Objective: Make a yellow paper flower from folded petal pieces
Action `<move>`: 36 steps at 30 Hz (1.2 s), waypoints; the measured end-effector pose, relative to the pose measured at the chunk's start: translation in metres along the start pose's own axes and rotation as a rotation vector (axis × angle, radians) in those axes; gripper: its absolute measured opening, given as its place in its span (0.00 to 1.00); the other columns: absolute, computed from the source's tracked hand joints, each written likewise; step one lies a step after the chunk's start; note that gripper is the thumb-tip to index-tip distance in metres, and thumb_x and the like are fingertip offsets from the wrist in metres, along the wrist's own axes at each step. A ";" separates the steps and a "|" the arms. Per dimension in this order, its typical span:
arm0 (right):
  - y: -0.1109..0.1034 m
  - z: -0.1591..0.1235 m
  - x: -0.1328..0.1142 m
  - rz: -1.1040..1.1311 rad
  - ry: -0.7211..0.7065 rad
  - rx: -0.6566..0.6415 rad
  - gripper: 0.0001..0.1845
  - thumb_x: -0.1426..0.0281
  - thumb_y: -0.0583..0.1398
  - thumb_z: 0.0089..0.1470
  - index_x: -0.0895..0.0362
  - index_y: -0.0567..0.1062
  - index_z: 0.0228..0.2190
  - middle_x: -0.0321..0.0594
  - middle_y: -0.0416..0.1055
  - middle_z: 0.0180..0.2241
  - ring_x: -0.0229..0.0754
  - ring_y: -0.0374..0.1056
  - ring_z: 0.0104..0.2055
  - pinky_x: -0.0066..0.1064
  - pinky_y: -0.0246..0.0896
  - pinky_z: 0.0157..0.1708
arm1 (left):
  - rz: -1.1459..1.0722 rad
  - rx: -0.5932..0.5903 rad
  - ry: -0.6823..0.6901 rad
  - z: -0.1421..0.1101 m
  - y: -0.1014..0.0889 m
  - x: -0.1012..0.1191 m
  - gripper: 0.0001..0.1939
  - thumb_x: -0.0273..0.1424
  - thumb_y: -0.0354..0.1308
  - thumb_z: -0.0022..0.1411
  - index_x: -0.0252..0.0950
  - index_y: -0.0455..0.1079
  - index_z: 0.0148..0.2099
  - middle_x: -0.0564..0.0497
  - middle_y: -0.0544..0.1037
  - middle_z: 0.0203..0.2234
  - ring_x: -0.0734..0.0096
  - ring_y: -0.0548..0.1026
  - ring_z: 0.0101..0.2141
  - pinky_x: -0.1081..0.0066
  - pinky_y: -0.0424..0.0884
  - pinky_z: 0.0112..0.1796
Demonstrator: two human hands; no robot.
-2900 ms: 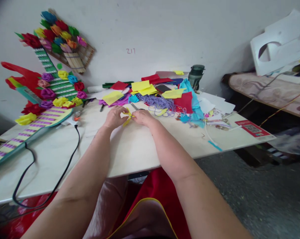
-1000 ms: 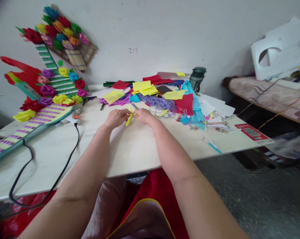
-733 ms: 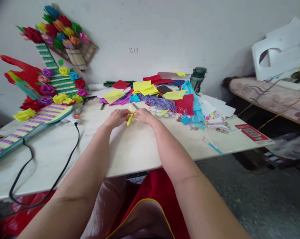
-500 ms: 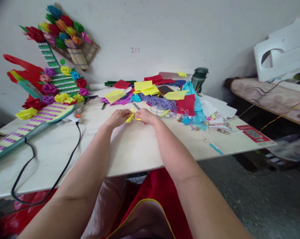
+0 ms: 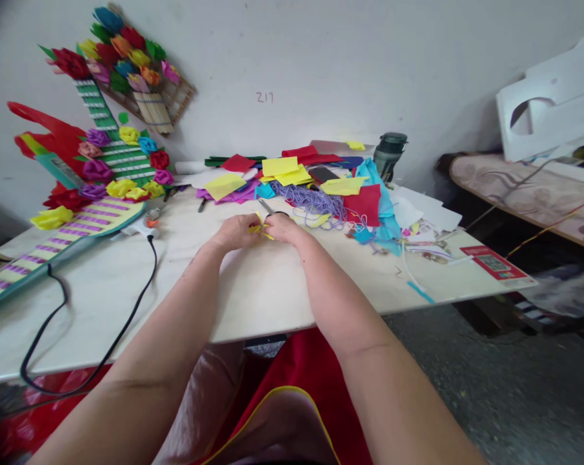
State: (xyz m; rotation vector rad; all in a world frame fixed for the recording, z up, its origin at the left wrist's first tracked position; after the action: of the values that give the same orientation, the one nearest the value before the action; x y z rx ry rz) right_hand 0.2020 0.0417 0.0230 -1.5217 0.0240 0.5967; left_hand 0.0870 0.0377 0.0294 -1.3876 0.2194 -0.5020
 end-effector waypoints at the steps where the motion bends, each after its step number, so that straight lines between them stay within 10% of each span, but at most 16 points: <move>1: 0.000 0.000 -0.001 -0.017 -0.001 0.001 0.13 0.67 0.54 0.54 0.61 0.77 0.32 0.42 0.75 0.32 0.36 0.67 0.33 0.22 0.55 0.30 | 0.020 0.015 -0.005 0.000 0.001 0.000 0.15 0.35 0.50 0.54 0.38 0.69 0.43 0.46 0.78 0.37 0.60 0.74 0.38 0.69 0.65 0.34; 11: 0.002 0.002 0.001 -0.086 -0.015 0.081 0.16 0.67 0.54 0.55 0.60 0.73 0.42 0.48 0.74 0.42 0.43 0.69 0.44 0.27 0.57 0.39 | 0.028 0.058 -0.034 0.006 0.004 -0.007 0.16 0.32 0.49 0.57 0.38 0.70 0.46 0.45 0.78 0.37 0.60 0.75 0.40 0.70 0.65 0.36; 19: -0.001 -0.003 -0.005 -0.130 -0.021 0.130 0.36 0.66 0.54 0.54 0.58 0.48 0.61 0.49 0.73 0.44 0.49 0.69 0.45 0.35 0.59 0.40 | 0.049 0.037 -0.071 0.004 0.002 -0.009 0.17 0.33 0.49 0.57 0.40 0.72 0.47 0.46 0.78 0.39 0.61 0.74 0.41 0.69 0.66 0.37; 36: 0.000 -0.003 -0.012 -0.352 -0.011 0.086 0.18 0.67 0.50 0.57 0.58 0.71 0.45 0.51 0.73 0.42 0.50 0.69 0.46 0.35 0.60 0.41 | 0.057 0.088 -0.093 0.003 -0.002 -0.008 0.16 0.35 0.50 0.58 0.42 0.73 0.46 0.46 0.78 0.38 0.59 0.74 0.41 0.67 0.66 0.39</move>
State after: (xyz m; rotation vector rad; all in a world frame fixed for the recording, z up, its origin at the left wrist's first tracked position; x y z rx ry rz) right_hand 0.1930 0.0345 0.0268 -1.3966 -0.2199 0.3175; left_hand 0.0810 0.0435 0.0310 -1.3118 0.1592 -0.3940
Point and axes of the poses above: each hand's wrist, its own z-axis towards the middle knuckle, its own y-axis out of the palm, x = y × z, the point moved 5 cm from there along z, towards the middle knuckle
